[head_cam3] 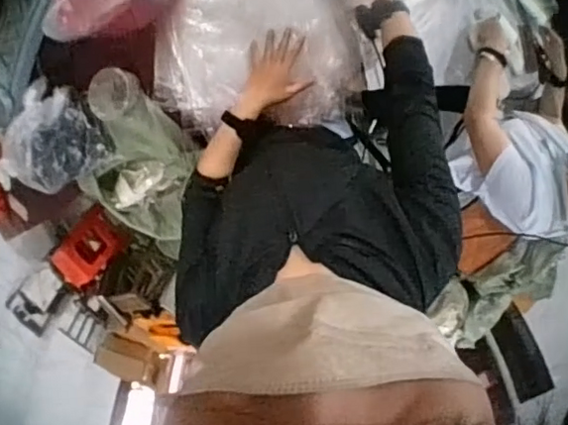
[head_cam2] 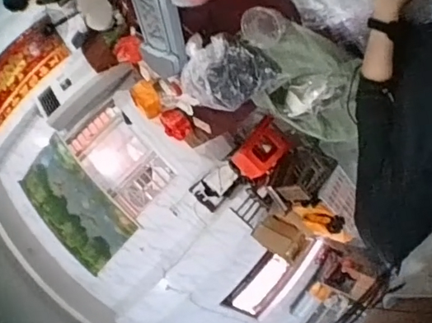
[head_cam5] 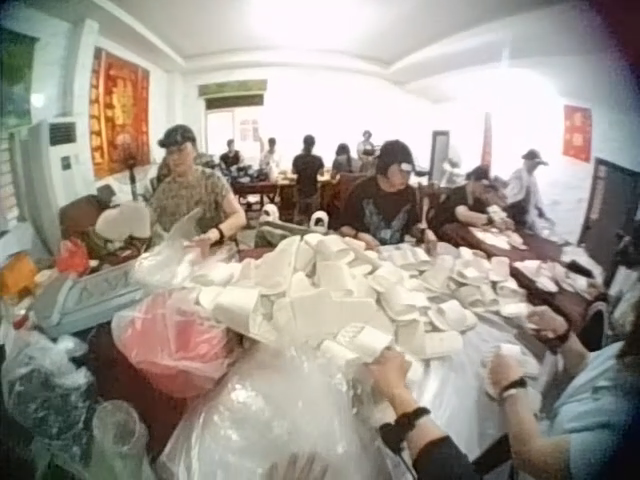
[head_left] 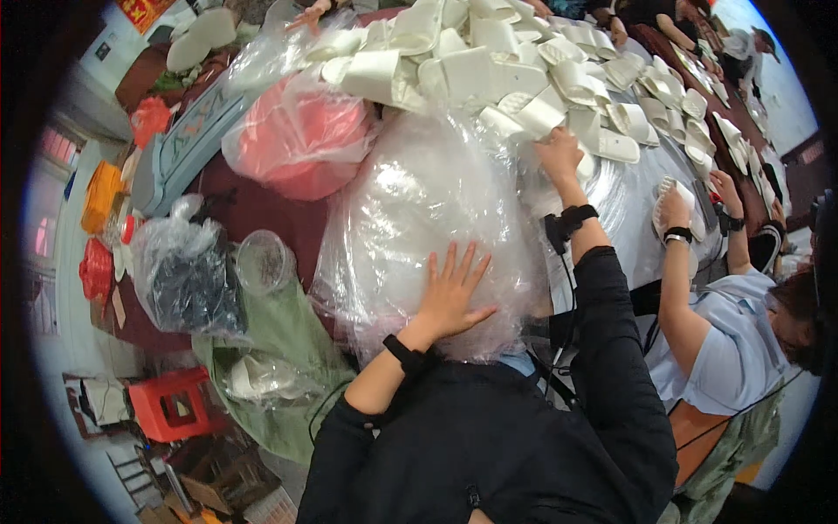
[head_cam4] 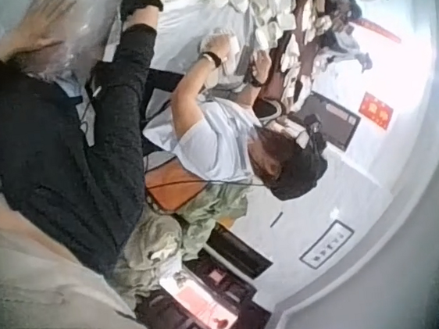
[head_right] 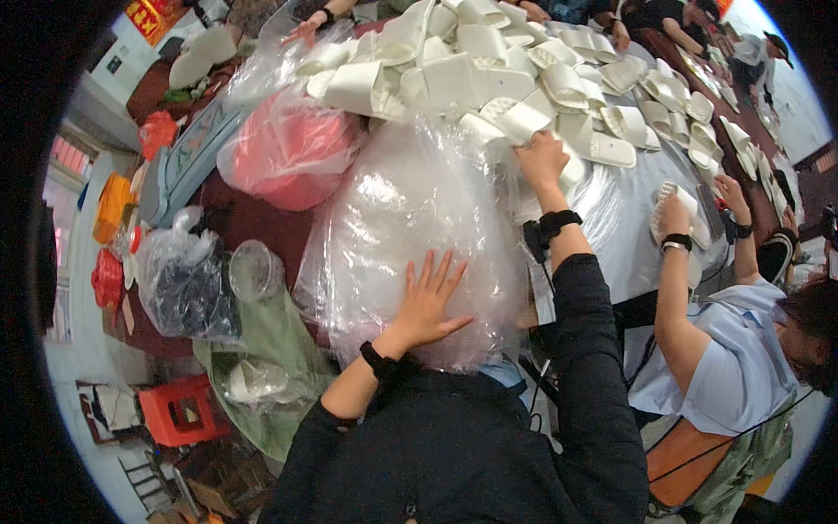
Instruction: Packing pairs of white plastic slippers into plastic bags at a manufacturing workstation.
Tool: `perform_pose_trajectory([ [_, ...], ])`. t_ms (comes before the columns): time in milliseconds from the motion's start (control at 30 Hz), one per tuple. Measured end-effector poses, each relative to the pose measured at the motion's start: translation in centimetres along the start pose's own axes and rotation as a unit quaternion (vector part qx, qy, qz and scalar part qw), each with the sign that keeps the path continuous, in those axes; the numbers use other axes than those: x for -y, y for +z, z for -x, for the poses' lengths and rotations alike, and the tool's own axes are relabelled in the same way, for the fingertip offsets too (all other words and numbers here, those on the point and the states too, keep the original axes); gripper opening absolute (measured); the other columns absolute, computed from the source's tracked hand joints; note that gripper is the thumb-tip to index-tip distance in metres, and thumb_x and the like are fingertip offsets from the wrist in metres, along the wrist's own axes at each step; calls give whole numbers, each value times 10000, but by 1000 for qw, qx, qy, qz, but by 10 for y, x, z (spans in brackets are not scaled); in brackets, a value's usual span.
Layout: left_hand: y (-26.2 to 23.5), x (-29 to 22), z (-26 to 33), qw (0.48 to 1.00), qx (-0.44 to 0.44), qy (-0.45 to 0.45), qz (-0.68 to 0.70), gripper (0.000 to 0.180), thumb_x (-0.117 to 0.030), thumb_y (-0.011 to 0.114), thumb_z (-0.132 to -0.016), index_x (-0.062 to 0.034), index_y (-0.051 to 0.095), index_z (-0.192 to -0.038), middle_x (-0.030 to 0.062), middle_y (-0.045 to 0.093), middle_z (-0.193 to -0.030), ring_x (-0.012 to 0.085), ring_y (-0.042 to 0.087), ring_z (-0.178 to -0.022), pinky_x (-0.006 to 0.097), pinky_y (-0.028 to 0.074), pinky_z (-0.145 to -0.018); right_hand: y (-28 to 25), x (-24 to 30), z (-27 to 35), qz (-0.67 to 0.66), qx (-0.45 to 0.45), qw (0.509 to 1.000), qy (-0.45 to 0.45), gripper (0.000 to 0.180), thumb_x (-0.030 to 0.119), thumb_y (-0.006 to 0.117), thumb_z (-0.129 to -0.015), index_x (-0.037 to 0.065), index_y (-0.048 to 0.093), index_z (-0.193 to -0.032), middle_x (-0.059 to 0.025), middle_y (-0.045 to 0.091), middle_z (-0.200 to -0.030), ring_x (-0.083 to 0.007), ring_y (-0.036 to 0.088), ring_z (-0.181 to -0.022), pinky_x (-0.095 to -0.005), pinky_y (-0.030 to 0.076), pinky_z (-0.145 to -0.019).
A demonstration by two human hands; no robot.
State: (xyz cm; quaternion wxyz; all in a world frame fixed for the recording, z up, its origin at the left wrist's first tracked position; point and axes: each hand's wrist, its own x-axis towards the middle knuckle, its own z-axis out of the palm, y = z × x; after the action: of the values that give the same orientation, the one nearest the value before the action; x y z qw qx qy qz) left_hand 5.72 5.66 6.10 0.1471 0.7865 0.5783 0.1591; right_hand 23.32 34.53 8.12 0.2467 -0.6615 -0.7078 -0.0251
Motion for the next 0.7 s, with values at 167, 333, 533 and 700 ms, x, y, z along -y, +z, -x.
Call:
perform_pose_trajectory([
  [167,-67,-28,34,994,-84,-57,-41,693,-446,635,-790,-175,401,-1384,159,269,-1473,417,179,-1364,625,85,-1066,-92,22,22,96,-230,958,-140,130,220,706,-694,99,670,-724,-35,622,-869,-262,570,-864,-423,405,-657],
  [333,-94,25,79,979,-12,-91,-184,545,-461,615,-800,-175,544,-1259,154,387,-1403,391,249,-1343,624,126,-1060,-196,47,91,-195,-185,956,-116,185,90,729,-705,41,696,-881,-88,625,-912,-270,569,-845,-357,445,-711],
  [533,-60,32,84,994,-11,-40,-97,557,-478,627,-782,-185,550,-1250,164,323,-1435,420,263,-1318,649,198,-1017,-168,112,177,-491,145,859,-14,240,48,685,-766,10,657,-1001,-129,567,-1043,-250,576,-891,-291,472,-703],
  [700,-44,22,73,989,1,-55,-136,638,-477,644,-765,-161,497,-1299,160,313,-1441,436,261,-1313,651,197,-1017,-76,89,186,-198,145,957,-153,215,153,666,-777,-2,640,-923,-151,558,-1003,-323,539,-897,-397,456,-736],
])
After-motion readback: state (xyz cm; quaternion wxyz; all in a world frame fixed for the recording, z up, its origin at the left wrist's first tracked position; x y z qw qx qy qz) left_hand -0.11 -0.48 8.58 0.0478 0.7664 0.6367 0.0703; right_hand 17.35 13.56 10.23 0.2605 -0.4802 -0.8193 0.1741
